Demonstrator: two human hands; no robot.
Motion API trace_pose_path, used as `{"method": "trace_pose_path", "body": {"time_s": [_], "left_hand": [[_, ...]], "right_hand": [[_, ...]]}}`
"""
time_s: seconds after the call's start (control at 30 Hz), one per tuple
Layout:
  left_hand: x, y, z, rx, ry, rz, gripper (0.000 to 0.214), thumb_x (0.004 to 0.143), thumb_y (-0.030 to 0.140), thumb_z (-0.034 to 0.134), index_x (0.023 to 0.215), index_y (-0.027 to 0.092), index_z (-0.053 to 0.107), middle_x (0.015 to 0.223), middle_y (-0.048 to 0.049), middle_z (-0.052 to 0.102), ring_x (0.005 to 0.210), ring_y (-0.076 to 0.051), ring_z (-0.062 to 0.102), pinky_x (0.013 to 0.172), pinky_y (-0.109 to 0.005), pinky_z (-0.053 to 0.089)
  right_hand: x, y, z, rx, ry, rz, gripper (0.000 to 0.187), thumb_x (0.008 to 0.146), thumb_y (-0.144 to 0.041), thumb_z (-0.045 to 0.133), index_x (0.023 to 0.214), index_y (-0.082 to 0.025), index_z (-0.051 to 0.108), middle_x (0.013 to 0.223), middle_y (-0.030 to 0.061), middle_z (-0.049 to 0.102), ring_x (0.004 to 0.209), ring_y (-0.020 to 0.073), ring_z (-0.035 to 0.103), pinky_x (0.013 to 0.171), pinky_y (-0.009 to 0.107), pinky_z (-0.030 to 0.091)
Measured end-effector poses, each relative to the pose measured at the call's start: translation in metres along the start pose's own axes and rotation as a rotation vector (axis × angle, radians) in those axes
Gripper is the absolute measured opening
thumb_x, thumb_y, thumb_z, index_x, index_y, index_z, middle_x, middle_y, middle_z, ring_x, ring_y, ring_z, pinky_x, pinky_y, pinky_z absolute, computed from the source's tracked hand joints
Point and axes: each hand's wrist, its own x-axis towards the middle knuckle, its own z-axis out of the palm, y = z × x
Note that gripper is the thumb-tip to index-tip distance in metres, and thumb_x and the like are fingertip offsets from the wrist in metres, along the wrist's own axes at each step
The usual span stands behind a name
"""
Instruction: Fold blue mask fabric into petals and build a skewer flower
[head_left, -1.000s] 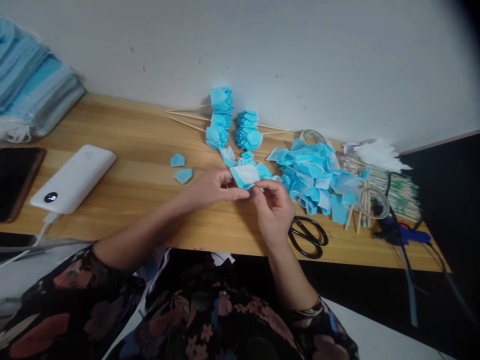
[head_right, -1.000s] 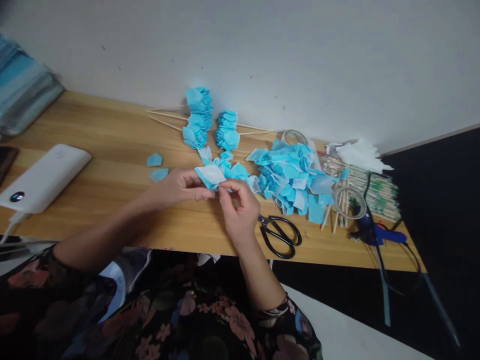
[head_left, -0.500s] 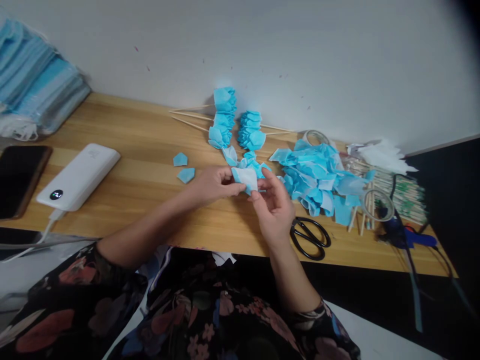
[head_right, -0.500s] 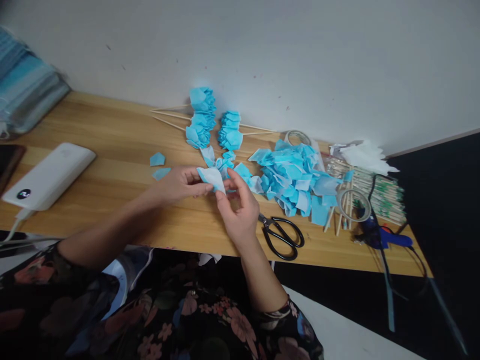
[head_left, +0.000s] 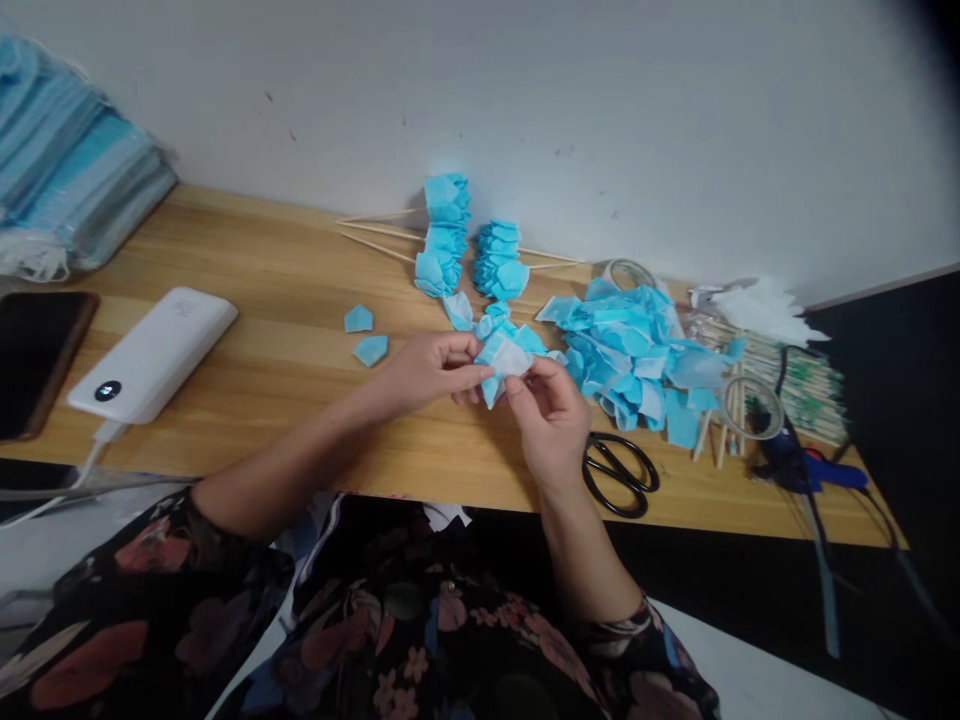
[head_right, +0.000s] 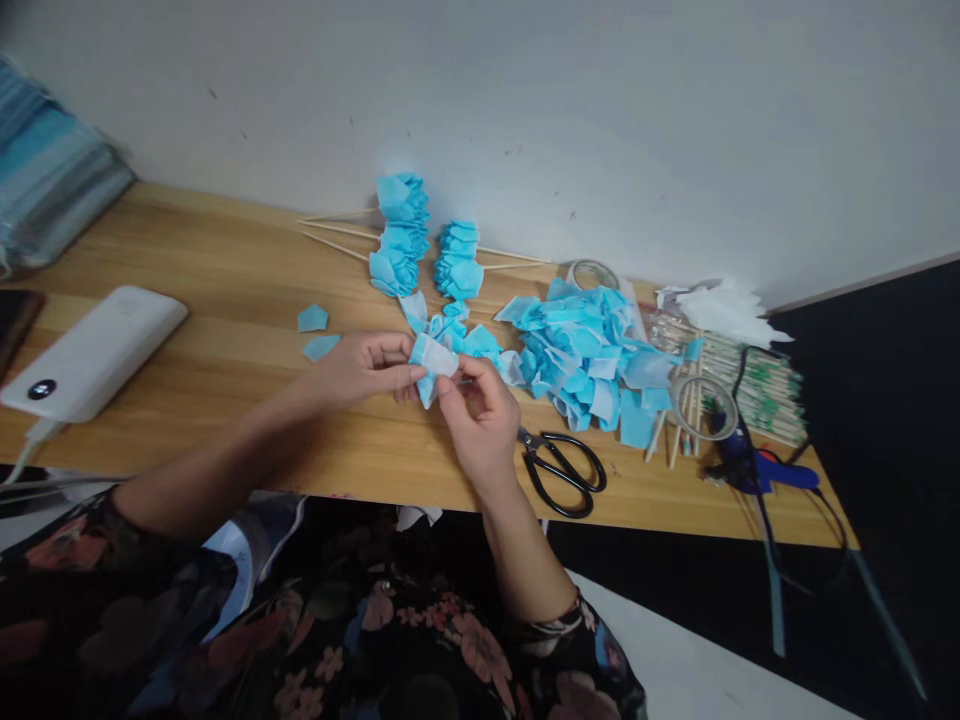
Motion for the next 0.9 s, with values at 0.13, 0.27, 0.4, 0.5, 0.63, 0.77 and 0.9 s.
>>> {"method": "trace_pose_path", "body": {"time_s": [0.13, 0.27, 0.4, 0.5, 0.63, 0.77, 0.9], "left_hand": [[0.000, -0.005, -0.001, 0.030, -0.039, -0.041, 0.025, 0.083, 0.038, 0.075, 0.083, 0.016, 0.064, 0.070, -0.0005, 0.070, 0.064, -0.009, 0.064, 0.062, -0.020, 0.049], [0.000, -0.007, -0.001, 0.012, -0.112, -0.103, 0.025, 0.082, 0.038, 0.076, 0.090, 0.016, 0.067, 0.070, 0.0005, 0.070, 0.065, -0.009, 0.065, 0.064, -0.021, 0.050], [-0.001, -0.006, 0.000, 0.036, -0.134, -0.106, 0.027, 0.082, 0.039, 0.075, 0.095, 0.016, 0.068, 0.069, 0.0013, 0.069, 0.063, -0.009, 0.063, 0.063, -0.021, 0.048], [-0.002, -0.005, 0.000, 0.032, -0.144, -0.102, 0.027, 0.082, 0.036, 0.075, 0.098, 0.015, 0.069, 0.067, 0.0011, 0.070, 0.062, -0.009, 0.063, 0.063, -0.020, 0.048], [-0.001, -0.004, -0.002, 0.012, -0.111, -0.106, 0.022, 0.081, 0.033, 0.077, 0.092, 0.015, 0.069, 0.067, 0.0002, 0.072, 0.061, -0.009, 0.065, 0.062, -0.020, 0.049], [0.002, -0.001, -0.005, -0.041, -0.076, -0.113, 0.019, 0.079, 0.029, 0.080, 0.087, 0.015, 0.067, 0.065, 0.0011, 0.071, 0.058, -0.009, 0.065, 0.058, -0.019, 0.048], [0.004, -0.001, -0.008, -0.048, -0.010, -0.089, 0.022, 0.079, 0.030, 0.082, 0.086, 0.016, 0.068, 0.064, 0.0003, 0.073, 0.056, -0.010, 0.066, 0.056, -0.019, 0.049]], "right_hand": [[0.002, -0.006, 0.000, -0.005, 0.013, 0.007, 0.019, 0.092, -0.041, 0.071, 0.104, -0.026, 0.072, 0.094, 0.0023, 0.075, 0.080, 0.0183, 0.069, 0.072, 0.036, 0.061], [0.003, -0.008, 0.001, 0.019, 0.020, -0.018, 0.015, 0.091, -0.038, 0.074, 0.101, -0.027, 0.073, 0.093, 0.0013, 0.076, 0.083, 0.0181, 0.070, 0.074, 0.035, 0.061], [0.002, -0.006, 0.002, 0.022, 0.061, 0.018, 0.013, 0.089, -0.038, 0.076, 0.092, -0.025, 0.074, 0.081, -0.0012, 0.073, 0.070, 0.0152, 0.065, 0.063, 0.030, 0.056], [0.002, -0.004, 0.001, 0.018, 0.097, 0.042, 0.013, 0.090, -0.037, 0.076, 0.087, -0.024, 0.075, 0.074, -0.0025, 0.070, 0.064, 0.0134, 0.061, 0.058, 0.027, 0.052], [0.004, -0.002, -0.002, -0.002, 0.108, 0.035, 0.016, 0.094, -0.038, 0.073, 0.090, -0.023, 0.076, 0.078, -0.0013, 0.072, 0.065, 0.0126, 0.061, 0.060, 0.027, 0.052], [0.012, 0.001, -0.005, 0.026, 0.173, 0.036, 0.019, 0.097, -0.042, 0.071, 0.096, -0.024, 0.076, 0.074, -0.0031, 0.068, 0.060, 0.0107, 0.059, 0.058, 0.026, 0.052], [0.018, -0.004, -0.009, 0.085, 0.213, 0.056, 0.026, 0.099, -0.048, 0.066, 0.100, -0.024, 0.077, 0.090, 0.0014, 0.075, 0.076, 0.0142, 0.069, 0.061, 0.027, 0.056]]}}
